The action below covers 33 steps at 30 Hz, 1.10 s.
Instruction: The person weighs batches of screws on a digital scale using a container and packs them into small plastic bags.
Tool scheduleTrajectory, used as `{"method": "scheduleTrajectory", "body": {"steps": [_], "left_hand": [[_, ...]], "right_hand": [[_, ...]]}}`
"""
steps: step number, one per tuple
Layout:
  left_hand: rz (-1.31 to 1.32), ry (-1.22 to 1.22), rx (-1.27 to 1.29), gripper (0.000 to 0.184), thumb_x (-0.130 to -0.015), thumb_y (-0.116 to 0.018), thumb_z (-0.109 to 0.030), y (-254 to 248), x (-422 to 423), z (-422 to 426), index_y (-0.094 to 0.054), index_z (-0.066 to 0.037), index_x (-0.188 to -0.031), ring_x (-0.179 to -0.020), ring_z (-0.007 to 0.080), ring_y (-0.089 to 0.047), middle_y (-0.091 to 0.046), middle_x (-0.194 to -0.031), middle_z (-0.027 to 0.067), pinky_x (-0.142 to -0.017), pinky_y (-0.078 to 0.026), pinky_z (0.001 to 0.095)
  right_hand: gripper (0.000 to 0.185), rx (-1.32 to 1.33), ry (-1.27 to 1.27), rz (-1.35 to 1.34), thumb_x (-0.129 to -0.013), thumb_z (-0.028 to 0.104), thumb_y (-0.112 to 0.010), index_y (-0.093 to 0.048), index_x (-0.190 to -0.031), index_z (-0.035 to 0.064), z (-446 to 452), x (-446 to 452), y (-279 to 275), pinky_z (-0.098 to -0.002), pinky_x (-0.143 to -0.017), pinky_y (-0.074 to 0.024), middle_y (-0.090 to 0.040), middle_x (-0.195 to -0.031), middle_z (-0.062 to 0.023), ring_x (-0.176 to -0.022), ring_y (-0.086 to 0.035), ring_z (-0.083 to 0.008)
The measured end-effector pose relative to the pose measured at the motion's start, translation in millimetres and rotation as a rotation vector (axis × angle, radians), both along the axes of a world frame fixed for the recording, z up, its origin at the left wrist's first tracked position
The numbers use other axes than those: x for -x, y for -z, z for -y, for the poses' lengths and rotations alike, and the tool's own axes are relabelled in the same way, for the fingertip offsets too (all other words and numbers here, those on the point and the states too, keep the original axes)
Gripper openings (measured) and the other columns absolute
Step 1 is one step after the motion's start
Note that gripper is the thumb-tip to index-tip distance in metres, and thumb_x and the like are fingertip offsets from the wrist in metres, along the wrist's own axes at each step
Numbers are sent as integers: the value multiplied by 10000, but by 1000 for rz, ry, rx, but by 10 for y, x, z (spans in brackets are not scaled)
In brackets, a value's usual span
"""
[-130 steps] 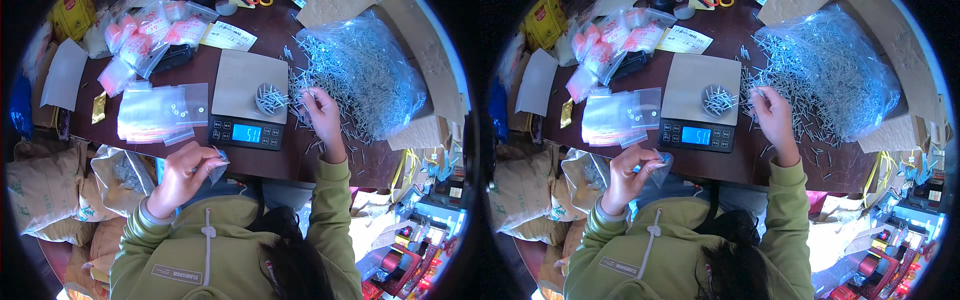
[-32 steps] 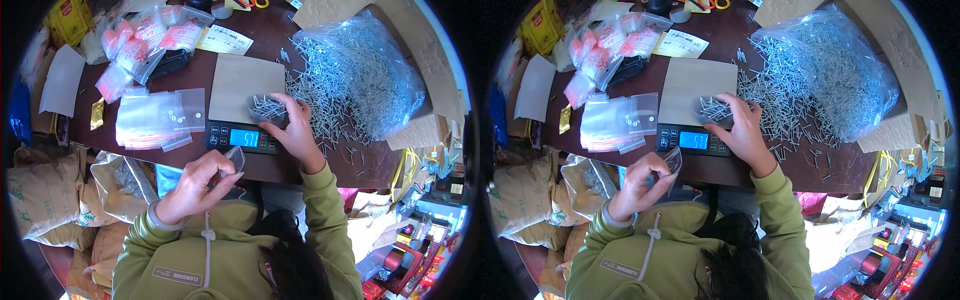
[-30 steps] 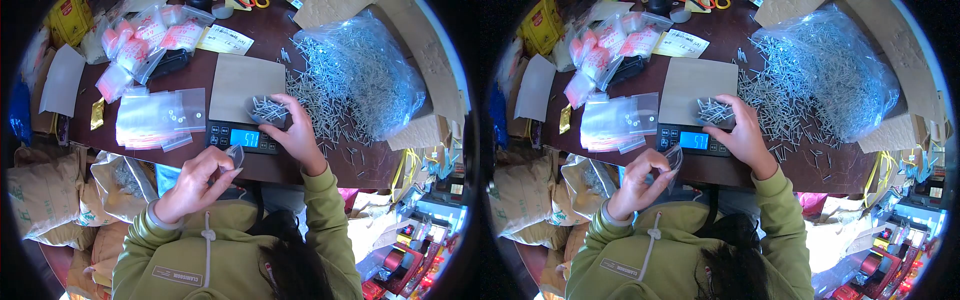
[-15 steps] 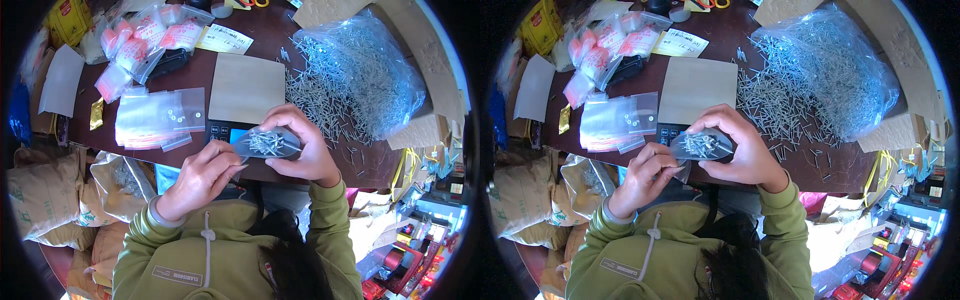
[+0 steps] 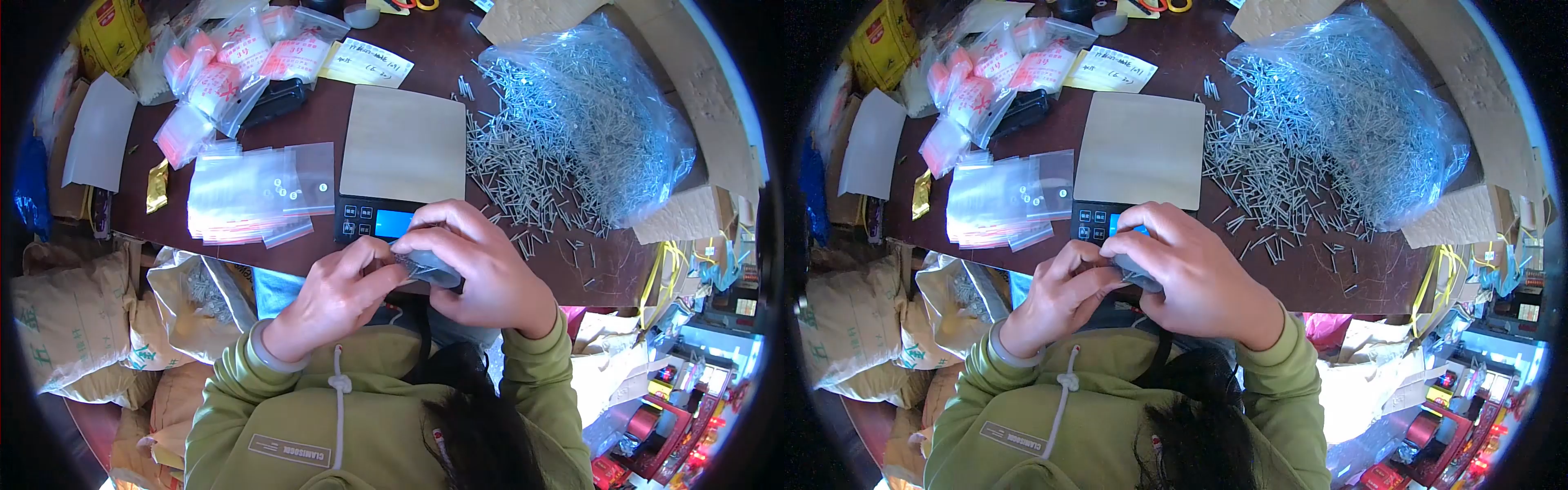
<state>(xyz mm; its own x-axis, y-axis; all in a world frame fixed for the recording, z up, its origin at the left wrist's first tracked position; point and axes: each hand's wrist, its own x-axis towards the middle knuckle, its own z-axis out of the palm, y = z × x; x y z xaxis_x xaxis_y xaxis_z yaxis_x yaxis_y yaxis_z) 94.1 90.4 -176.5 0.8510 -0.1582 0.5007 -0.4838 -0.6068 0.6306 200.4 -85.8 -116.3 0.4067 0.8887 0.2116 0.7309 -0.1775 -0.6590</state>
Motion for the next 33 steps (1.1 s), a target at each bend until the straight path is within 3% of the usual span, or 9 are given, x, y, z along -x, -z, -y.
{"method": "scheduleTrajectory", "body": {"steps": [9,15,16,33], "left_hand": [[40,-4,14,349,-605,-677,63,-22,-6,3,-634,-54,-932,-644,195,-581,-477,-891,70,-538,-505,316],[65,-31,21,352,-606,-678,69,-8,-29,25,-642,-52,-934,-637,183,-577,-477,-897,69,-533,-504,306],[63,-34,29,348,-608,-677,70,-9,-23,29,-643,-51,-932,-633,181,-576,-477,-899,68,-531,-504,305],[61,-46,94,315,-637,-685,83,7,-30,47,-654,-53,-919,-588,145,-546,-485,-911,61,-496,-485,279]], "right_hand": [[615,-77,45,74,-599,-47,-684,-587,-1194,73,-10,16,-94,-395,-761,-493,-560,-1098,-128,-925,-583,-313],[602,-57,55,188,-546,-57,-719,-647,-1128,78,-1,52,-83,-350,-753,-494,-601,-1092,-83,-878,-589,-261],[439,-74,41,179,-653,-24,-701,-624,-1079,41,-20,62,-136,-384,-727,-496,-575,-1044,-107,-867,-594,-293],[593,-73,75,120,-574,-38,-718,-628,-1143,102,55,26,-156,-370,-752,-516,-583,-1092,-86,-919,-601,-280]]}}
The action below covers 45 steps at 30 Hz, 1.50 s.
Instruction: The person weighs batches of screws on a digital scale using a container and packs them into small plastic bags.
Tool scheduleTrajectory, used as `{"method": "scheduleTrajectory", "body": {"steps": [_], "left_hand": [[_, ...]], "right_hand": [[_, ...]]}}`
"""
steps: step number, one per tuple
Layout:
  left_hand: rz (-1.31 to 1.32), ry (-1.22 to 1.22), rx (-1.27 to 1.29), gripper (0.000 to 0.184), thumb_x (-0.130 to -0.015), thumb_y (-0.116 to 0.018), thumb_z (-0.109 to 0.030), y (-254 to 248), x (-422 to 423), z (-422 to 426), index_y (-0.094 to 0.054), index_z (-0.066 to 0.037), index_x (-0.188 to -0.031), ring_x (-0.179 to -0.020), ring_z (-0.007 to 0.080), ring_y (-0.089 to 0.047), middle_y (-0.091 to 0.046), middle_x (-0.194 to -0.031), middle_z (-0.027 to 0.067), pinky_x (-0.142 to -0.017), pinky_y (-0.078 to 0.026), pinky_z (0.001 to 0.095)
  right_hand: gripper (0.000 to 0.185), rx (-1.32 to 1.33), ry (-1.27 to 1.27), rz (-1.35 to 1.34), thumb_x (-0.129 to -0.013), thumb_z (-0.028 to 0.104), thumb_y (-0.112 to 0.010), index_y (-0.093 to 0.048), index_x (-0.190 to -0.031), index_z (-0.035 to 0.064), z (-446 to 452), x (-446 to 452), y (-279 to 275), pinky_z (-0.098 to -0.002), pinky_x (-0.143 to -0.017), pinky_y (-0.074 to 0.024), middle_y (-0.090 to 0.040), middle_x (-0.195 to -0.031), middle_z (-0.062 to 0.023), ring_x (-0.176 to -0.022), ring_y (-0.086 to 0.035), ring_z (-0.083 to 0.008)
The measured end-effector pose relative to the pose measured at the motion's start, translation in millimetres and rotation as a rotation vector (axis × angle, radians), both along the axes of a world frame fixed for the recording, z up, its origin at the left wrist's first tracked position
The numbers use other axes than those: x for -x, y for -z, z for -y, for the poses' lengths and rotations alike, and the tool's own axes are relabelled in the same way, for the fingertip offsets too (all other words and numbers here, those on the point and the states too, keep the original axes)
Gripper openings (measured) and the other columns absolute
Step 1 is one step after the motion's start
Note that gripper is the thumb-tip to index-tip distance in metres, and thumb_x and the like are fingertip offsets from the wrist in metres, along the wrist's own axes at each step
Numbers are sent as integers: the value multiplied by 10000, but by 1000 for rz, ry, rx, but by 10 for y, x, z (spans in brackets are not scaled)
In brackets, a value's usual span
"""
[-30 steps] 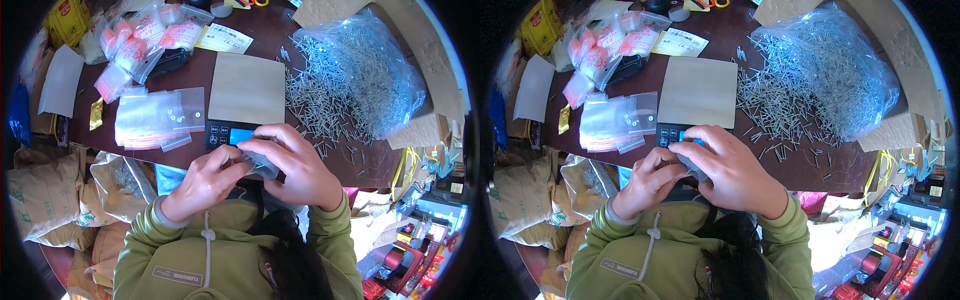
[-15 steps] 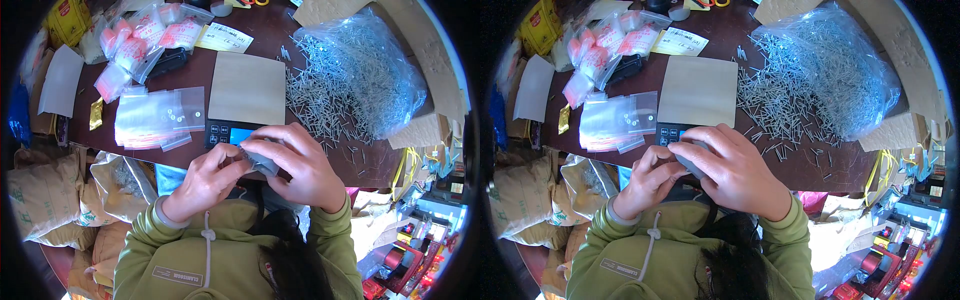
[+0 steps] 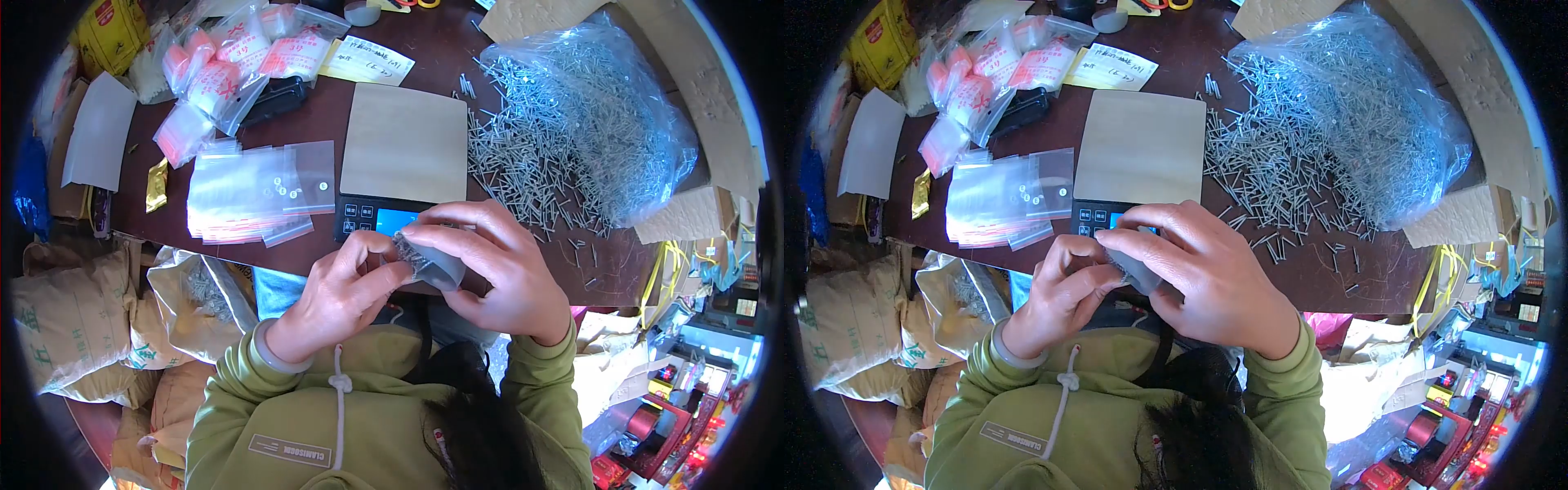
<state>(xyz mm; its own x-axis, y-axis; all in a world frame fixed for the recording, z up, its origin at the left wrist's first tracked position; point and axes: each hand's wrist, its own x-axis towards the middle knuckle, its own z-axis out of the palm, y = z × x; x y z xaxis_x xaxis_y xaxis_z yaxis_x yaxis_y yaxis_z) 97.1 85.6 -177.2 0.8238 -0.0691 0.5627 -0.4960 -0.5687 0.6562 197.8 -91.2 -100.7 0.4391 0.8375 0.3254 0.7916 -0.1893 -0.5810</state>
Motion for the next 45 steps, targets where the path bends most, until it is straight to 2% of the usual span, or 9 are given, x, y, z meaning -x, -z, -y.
{"method": "scheduleTrajectory", "body": {"steps": [16,20,24,27,29,32,36,39,45], "left_hand": [[-31,2,-40,319,-636,-700,64,18,12,-9,-641,-41,-931,-608,150,-553,-482,-911,69,-511,-484,280],[-21,-27,-10,268,-687,-719,51,23,7,-35,-638,-31,-929,-637,165,-567,-509,-958,87,-543,-492,283],[-121,-101,132,187,-748,-715,57,34,81,-3,-631,-34,-888,-848,208,-605,-526,-1052,128,-680,-504,297],[-86,-98,137,185,-772,-687,72,-45,69,-46,-610,-27,-907,-983,263,-616,-527,-1140,190,-777,-520,320],[-112,-87,155,172,-786,-674,72,-61,93,-88,-612,-26,-913,-1013,272,-613,-525,-1156,198,-811,-524,332],[-121,-116,217,129,-798,-667,50,-35,136,-124,-617,-10,-901,-1060,287,-588,-587,-1115,185,-823,-514,349],[-133,-92,247,96,-814,-660,15,-49,177,-133,-617,-11,-896,-1130,306,-538,-668,-1022,155,-882,-469,379],[-105,-2,222,98,-825,-662,-9,-116,181,-112,-615,-24,-910,-1121,300,-544,-682,-1025,147,-901,-454,381],[-155,210,342,180,-792,-680,31,-75,244,-84,-609,-3,-954,-1108,293,-573,-603,-1130,207,-879,-494,350]], "right_hand": [[603,1,-2,-39,-588,-28,-711,-609,-1164,120,12,-19,13,-375,-778,-513,-574,-1103,-91,-952,-592,-294],[514,-143,130,-127,-648,-9,-730,-548,-1127,37,-7,-154,140,-350,-839,-497,-599,-1079,-149,-988,-619,-295],[579,-196,328,-103,-680,139,-800,-500,-1163,31,-59,-527,751,-366,-861,-467,-608,-1074,-148,-987,-610,-307],[653,-100,409,1,-690,238,-816,-486,-1219,43,-58,-693,1143,-410,-961,-386,-552,-1197,-161,-1129,-521,-341],[672,-67,446,94,-703,263,-809,-483,-1253,55,-71,-659,1137,-442,-1021,-320,-485,-1298,-177,-1226,-437,-369],[629,-124,376,20,-723,249,-794,-497,-1241,54,10,-520,851,-428,-1018,-331,-510,-1275,-172,-1216,-457,-354],[320,-83,31,-387,-765,145,-750,-624,-1040,42,160,-199,479,-369,-881,-448,-642,-1015,-114,-990,-603,-286],[204,-103,-24,-246,-753,112,-749,-643,-921,66,145,-18,479,-361,-747,-450,-632,-866,-78,-826,-604,-272],[171,-95,-88,-149,-721,62,-732,-590,-804,109,202,141,360,-333,-663,-391,-573,-752,-18,-714,-579,-208]]}}
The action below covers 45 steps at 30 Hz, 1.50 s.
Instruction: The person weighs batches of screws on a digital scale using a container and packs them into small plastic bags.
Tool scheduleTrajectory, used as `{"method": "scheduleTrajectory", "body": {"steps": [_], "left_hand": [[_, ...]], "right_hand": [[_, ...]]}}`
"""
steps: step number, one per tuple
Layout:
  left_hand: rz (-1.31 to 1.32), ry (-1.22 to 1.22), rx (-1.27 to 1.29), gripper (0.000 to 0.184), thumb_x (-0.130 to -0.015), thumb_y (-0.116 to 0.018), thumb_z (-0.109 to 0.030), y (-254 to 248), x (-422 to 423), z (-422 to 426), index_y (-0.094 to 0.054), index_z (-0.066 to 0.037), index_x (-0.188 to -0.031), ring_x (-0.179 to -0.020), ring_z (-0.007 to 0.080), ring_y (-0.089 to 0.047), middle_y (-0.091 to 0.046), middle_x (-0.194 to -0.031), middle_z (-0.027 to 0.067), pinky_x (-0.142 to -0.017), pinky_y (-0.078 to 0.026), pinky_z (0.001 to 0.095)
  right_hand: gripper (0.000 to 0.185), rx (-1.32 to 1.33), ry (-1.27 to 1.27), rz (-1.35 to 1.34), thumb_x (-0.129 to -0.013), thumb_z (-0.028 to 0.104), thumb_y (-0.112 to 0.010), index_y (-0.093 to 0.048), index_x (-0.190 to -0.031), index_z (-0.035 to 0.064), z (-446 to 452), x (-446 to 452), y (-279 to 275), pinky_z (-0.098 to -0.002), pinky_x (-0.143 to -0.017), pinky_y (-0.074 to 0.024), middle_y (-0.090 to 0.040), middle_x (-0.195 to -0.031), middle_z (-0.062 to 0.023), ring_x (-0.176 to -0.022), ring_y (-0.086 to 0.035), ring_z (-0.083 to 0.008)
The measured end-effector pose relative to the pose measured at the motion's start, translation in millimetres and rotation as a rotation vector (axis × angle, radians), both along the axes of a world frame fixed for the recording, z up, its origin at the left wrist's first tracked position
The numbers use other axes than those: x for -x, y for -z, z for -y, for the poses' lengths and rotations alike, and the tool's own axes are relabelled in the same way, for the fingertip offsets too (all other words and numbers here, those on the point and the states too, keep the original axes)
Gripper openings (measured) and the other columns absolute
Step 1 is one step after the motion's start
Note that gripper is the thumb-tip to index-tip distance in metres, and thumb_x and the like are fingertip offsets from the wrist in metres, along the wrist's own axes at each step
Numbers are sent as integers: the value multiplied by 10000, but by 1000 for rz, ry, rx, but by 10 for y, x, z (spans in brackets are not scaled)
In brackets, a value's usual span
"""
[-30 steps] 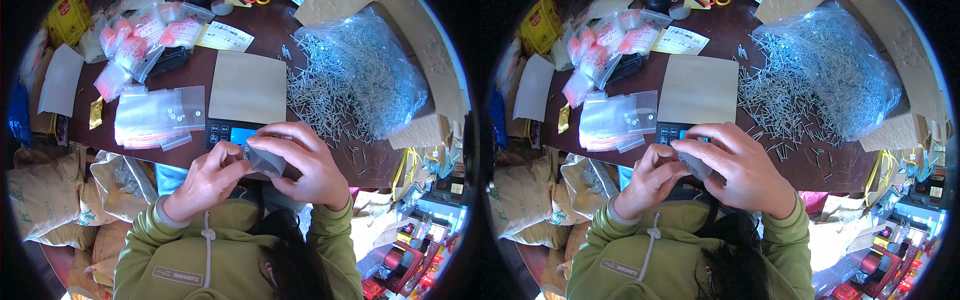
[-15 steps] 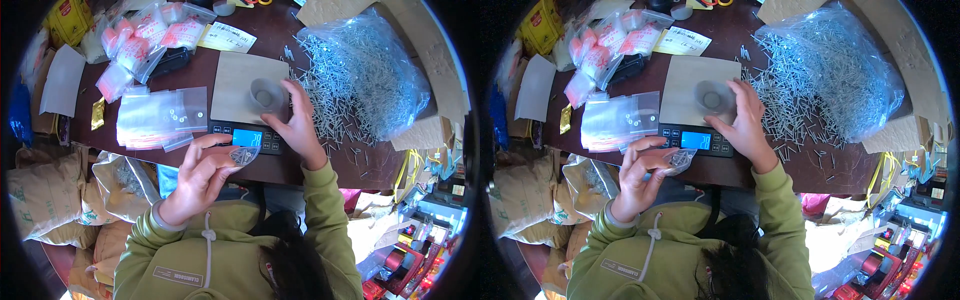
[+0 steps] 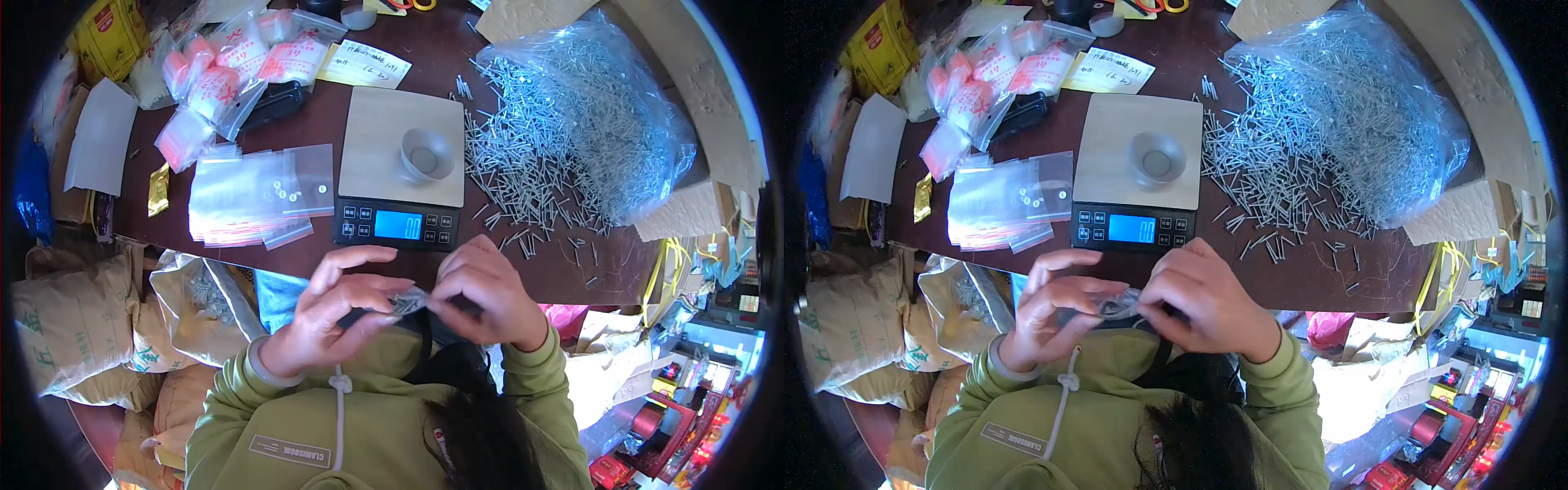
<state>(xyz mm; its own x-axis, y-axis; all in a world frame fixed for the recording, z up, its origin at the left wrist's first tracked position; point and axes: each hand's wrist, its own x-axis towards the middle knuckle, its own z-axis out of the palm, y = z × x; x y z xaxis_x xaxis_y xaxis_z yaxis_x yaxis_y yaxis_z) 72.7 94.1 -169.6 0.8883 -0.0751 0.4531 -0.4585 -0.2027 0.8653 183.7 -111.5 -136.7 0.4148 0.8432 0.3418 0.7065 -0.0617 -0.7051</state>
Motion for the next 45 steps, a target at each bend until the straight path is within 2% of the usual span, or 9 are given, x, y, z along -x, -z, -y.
{"method": "scheduleTrajectory", "body": {"steps": [3,4,7,10,26,34,37,43,45], "left_hand": [[-138,46,-26,229,-764,-698,43,-162,-26,72,-602,7,-969,-1067,303,-596,-629,-1054,176,-838,-514,336],[-138,57,-27,219,-748,-705,50,-138,-39,101,-609,15,-941,-965,282,-634,-651,-947,148,-782,-525,330],[-222,107,-18,183,-741,-707,56,-19,2,135,-622,14,-898,-843,251,-654,-655,-856,125,-716,-527,318],[-276,88,19,155,-736,-708,61,-1,7,165,-634,-1,-857,-770,236,-653,-657,-852,102,-673,-523,317],[-454,290,295,133,-731,-716,46,-46,116,161,-676,-16,-842,-796,194,-673,-686,-838,87,-701,-519,293],[-461,382,289,90,-756,-728,23,-28,299,116,-670,-10,-816,-881,197,-690,-712,-924,121,-772,-530,301],[-401,275,236,80,-769,-733,9,-47,394,12,-659,-16,-789,-925,202,-688,-713,-967,123,-811,-527,298],[-540,214,362,99,-773,-741,-4,-95,522,-49,-644,-20,-778,-950,178,-671,-711,-965,116,-861,-506,298],[-556,207,353,107,-769,-743,13,-123,556,-78,-639,-12,-776,-947,197,-671,-703,-983,152,-849,-512,306]], "right_hand": [[187,26,-53,61,-709,76,-727,-559,-781,116,-8,77,-13,-344,-683,-389,-541,-730,-26,-709,-566,-208],[184,39,-66,75,-713,84,-726,-557,-782,112,-8,90,-10,-344,-688,-389,-537,-729,-29,-710,-563,-212],[177,64,-68,58,-735,104,-717,-546,-779,100,4,136,10,-348,-702,-389,-523,-728,-39,-709,-549,-224],[177,55,-58,8,-759,123,-707,-534,-770,90,9,171,62,-352,-710,-388,-510,-720,-47,-692,-532,-234],[278,-22,-204,-32,-810,242,-711,-513,-681,95,-26,308,39,-342,-663,-383,-501,-627,-31,-586,-516,-209],[301,11,-274,162,-762,186,-733,-468,-646,107,16,527,20,-316,-621,-381,-471,-609,-21,-575,-510,-186],[320,35,-276,175,-756,184,-740,-452,-637,111,73,550,-44,-315,-614,-381,-461,-600,-20,-565,-502,-181],[353,5,-254,146,-735,198,-766,-440,-630,111,26,628,-116,-326,-613,-397,-450,-580,-20,-554,-493,-186],[356,-4,-258,144,-729,199,-771,-442,-627,111,16,656,-136,-330,-619,-406,-461,-583,-20,-558,-498,-191]]}}
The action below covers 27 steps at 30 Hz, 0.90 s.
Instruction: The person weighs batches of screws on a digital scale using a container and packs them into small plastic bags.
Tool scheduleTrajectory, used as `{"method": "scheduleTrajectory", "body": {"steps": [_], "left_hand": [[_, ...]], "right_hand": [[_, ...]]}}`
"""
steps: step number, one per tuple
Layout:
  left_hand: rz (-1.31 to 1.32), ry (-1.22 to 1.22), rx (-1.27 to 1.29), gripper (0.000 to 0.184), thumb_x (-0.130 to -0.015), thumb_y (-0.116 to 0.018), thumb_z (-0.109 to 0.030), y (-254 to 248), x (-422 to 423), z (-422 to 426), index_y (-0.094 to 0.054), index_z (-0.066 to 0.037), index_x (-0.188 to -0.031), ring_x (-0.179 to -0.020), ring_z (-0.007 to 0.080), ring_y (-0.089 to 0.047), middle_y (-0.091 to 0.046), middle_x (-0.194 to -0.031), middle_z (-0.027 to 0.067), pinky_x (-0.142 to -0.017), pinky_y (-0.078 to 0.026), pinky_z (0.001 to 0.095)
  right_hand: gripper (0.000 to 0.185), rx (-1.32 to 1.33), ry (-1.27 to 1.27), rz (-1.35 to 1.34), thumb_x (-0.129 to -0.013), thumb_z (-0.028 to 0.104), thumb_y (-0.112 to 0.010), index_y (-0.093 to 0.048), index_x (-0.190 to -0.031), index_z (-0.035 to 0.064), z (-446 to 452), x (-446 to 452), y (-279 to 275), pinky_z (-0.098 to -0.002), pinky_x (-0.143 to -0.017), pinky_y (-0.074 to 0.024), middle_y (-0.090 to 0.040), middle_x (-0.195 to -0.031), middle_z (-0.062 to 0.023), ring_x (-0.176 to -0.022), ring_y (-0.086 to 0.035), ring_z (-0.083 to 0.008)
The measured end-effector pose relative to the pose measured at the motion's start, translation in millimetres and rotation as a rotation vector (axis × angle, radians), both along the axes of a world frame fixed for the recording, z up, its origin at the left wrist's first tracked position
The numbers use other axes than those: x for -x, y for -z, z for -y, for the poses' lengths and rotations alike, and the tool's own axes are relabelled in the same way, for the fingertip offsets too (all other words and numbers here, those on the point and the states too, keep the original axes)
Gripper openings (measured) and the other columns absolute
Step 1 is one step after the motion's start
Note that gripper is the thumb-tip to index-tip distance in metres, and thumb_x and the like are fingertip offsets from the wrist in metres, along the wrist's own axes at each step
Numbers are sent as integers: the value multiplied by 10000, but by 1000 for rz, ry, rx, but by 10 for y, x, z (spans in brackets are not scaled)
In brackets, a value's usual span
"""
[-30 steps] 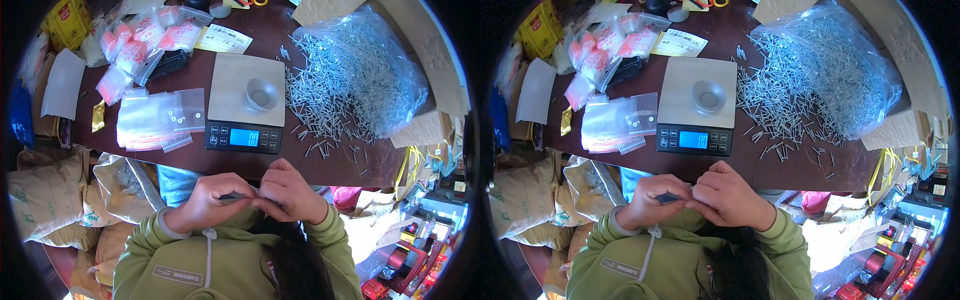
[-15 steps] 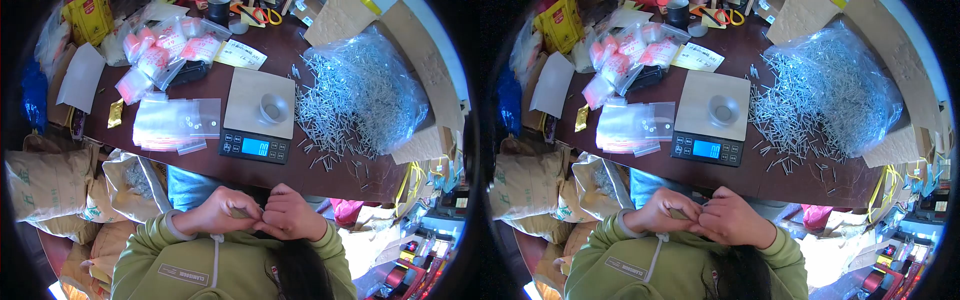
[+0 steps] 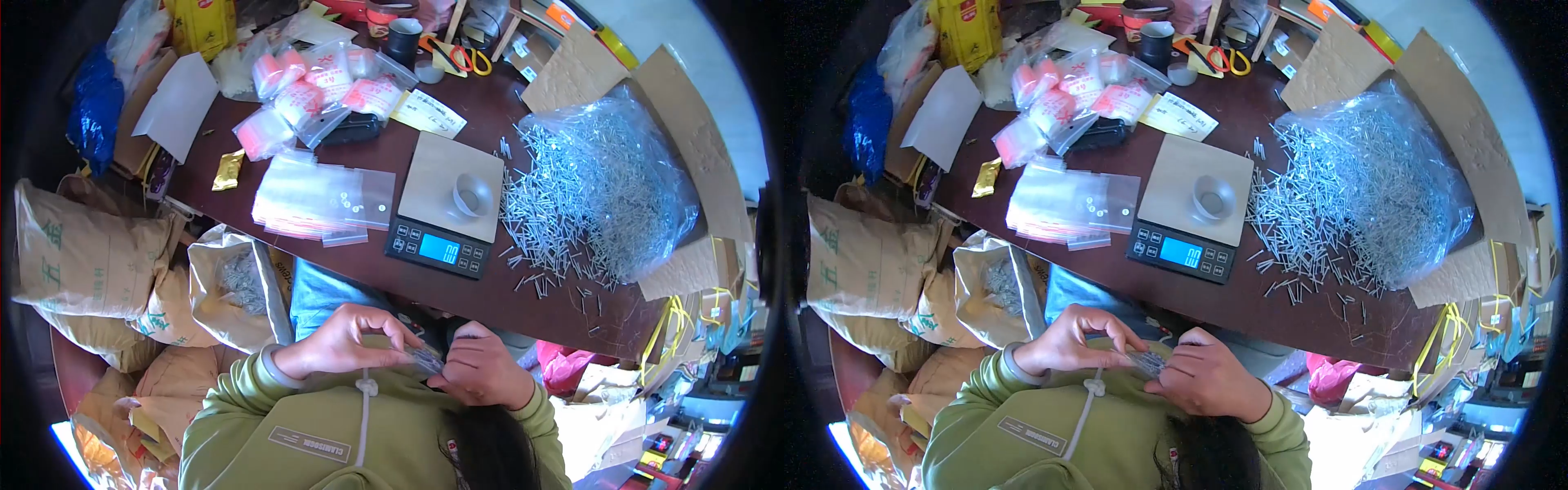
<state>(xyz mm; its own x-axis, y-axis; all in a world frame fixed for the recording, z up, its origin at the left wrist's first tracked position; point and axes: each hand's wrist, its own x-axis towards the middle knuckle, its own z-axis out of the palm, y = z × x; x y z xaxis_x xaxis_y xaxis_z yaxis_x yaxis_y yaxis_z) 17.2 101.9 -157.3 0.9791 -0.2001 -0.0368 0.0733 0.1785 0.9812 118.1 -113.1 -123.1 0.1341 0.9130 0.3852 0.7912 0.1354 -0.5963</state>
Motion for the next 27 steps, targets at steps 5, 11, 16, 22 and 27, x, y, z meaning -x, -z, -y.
{"method": "scheduleTrajectory", "body": {"steps": [5,11,16,22,27], "left_hand": [[8,-33,6,117,-769,-749,13,-21,107,-41,-633,-6,-770,-937,195,-673,-704,-949,150,-843,-517,308],[63,-127,0,136,-757,-773,-18,-1,296,-153,-638,2,-768,-855,176,-685,-705,-843,117,-781,-528,291],[-23,-404,-132,161,-723,-784,19,107,719,-754,-626,-7,-742,-732,176,-681,-692,-787,116,-648,-545,286],[-316,-712,-625,80,-750,-697,61,275,1342,-1583,-623,32,-761,-641,133,-644,-676,-727,105,-601,-514,252],[-311,-585,-972,82,-790,-693,-8,336,1082,-1522,-677,44,-851,-639,135,-650,-687,-736,112,-612,-513,258]], "right_hand": [[357,-10,-21,0,-724,200,-778,-450,-621,107,-31,49,-35,-333,-634,-421,-498,-600,-21,-570,-516,-200],[337,-28,-68,-7,-736,188,-773,-470,-620,95,-157,79,-29,-339,-652,-442,-512,-613,-24,-586,-533,-205],[143,24,210,109,-758,183,-747,-638,-763,92,-41,-207,57,-352,-676,-455,-575,-682,-45,-681,-589,-223],[600,208,783,172,-716,269,-766,-529,-1217,40,635,-1216,436,-421,-893,-436,-564,-1123,-181,-1035,-540,-352],[834,497,1061,199,-654,445,-795,-452,-1335,105,844,-2007,897,-452,-943,-417,-513,-1178,-234,-1100,-496,-406]]}}
